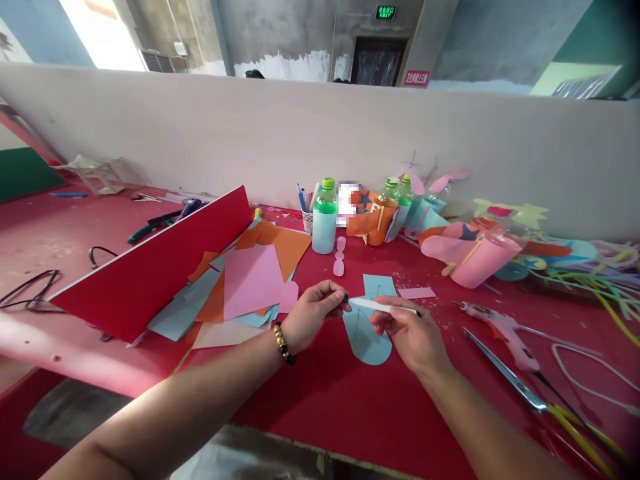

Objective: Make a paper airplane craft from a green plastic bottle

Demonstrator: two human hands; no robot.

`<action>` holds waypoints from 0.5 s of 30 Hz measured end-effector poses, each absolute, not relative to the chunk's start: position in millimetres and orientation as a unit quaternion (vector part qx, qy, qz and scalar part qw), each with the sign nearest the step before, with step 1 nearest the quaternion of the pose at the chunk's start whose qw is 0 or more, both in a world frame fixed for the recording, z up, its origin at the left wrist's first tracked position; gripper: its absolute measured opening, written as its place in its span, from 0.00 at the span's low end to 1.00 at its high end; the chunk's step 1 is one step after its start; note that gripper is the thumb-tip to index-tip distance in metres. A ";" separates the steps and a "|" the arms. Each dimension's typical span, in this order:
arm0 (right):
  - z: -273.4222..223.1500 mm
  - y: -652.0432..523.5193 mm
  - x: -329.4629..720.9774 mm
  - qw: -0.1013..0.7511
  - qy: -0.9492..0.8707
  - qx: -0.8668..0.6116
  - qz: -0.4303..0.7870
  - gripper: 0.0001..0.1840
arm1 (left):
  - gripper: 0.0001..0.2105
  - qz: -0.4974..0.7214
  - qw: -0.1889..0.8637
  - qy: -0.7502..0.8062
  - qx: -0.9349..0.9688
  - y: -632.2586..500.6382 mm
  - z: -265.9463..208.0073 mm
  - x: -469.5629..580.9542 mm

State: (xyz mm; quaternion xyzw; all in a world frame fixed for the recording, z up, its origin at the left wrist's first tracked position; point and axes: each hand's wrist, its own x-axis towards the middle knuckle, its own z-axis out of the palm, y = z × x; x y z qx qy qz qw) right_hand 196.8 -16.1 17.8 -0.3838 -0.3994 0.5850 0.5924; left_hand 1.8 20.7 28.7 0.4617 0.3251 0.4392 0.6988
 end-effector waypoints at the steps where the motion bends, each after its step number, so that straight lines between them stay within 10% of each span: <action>1: 17.9 -16.5 196.6 0.593 -0.401 -0.383 0.584 0.11 | 0.16 0.440 0.695 0.324 0.467 20.8 28.1 1.8; 15: 27.9 -25.1 200.6 0.514 -0.455 -0.266 0.677 0.23 | 0.13 0.416 0.755 0.266 0.432 15.9 19.7 3.8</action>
